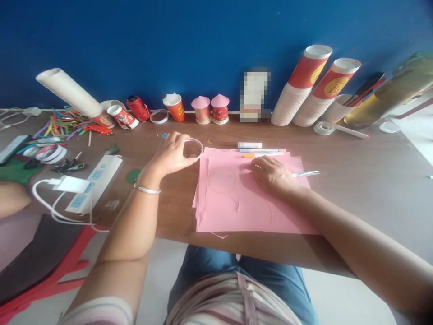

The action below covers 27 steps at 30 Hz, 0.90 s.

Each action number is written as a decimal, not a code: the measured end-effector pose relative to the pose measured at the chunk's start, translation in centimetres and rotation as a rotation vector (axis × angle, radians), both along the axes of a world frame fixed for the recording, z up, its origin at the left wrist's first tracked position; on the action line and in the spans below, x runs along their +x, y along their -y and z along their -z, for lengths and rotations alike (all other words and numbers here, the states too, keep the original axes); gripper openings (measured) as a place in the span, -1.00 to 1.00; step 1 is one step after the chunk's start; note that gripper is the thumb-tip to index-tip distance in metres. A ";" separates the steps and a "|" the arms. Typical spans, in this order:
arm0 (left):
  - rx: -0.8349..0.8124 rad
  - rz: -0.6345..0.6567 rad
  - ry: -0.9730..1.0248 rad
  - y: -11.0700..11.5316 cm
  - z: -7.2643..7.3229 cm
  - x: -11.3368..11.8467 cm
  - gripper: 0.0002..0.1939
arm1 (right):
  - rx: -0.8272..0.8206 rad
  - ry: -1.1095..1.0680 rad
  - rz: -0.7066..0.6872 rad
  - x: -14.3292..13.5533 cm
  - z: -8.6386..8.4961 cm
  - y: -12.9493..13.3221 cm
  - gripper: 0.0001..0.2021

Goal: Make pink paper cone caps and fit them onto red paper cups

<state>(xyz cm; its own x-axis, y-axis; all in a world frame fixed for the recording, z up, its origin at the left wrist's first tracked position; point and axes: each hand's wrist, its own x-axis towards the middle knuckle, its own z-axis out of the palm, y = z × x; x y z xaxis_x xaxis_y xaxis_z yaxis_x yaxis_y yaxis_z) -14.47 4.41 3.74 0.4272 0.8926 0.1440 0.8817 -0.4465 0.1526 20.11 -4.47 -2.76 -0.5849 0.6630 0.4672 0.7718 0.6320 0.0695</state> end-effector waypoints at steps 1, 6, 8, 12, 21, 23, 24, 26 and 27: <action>-0.049 -0.081 -0.060 -0.4 0.1 -0.7 -0.36 | -0.004 -0.004 0.001 0.0 0.0 0.0 -0.71; -0.153 -0.115 -0.118 -1.5 0.7 -2.6 -0.34 | -0.056 -0.003 0.023 -0.3 -0.2 0.1 -0.71; -0.022 -0.045 -0.012 -1.4 0.8 -2.0 -0.33 | -0.086 -0.024 0.033 -0.8 -0.5 0.5 -0.70; 0.170 0.221 0.264 -0.1 1.2 1.4 -0.69 | -0.184 -0.089 -0.030 -2.1 -0.6 1.5 -0.62; 0.143 0.515 0.229 1.5 5.1 6.1 -0.73 | -0.309 -0.147 -0.062 -2.4 -0.2 3.0 -0.45; 0.124 0.512 0.208 1.4 5.4 5.9 -0.71 | -0.288 -0.149 -0.083 -1.8 -0.7 3.6 -0.49; 0.117 0.511 0.203 1.4 5.5 5.9 -0.70 | -0.277 -0.141 -0.079 -1.6 -1.0 3.9 -0.52; 0.115 0.504 0.204 1.3 5.4 5.8 -0.70 | -0.253 -0.141 -0.056 -1.1 -1.3 4.4 -0.58; 0.117 0.500 0.205 1.3 5.4 5.8 -0.70 | -0.238 -0.153 -0.053 -0.8 -1.4 4.6 -0.61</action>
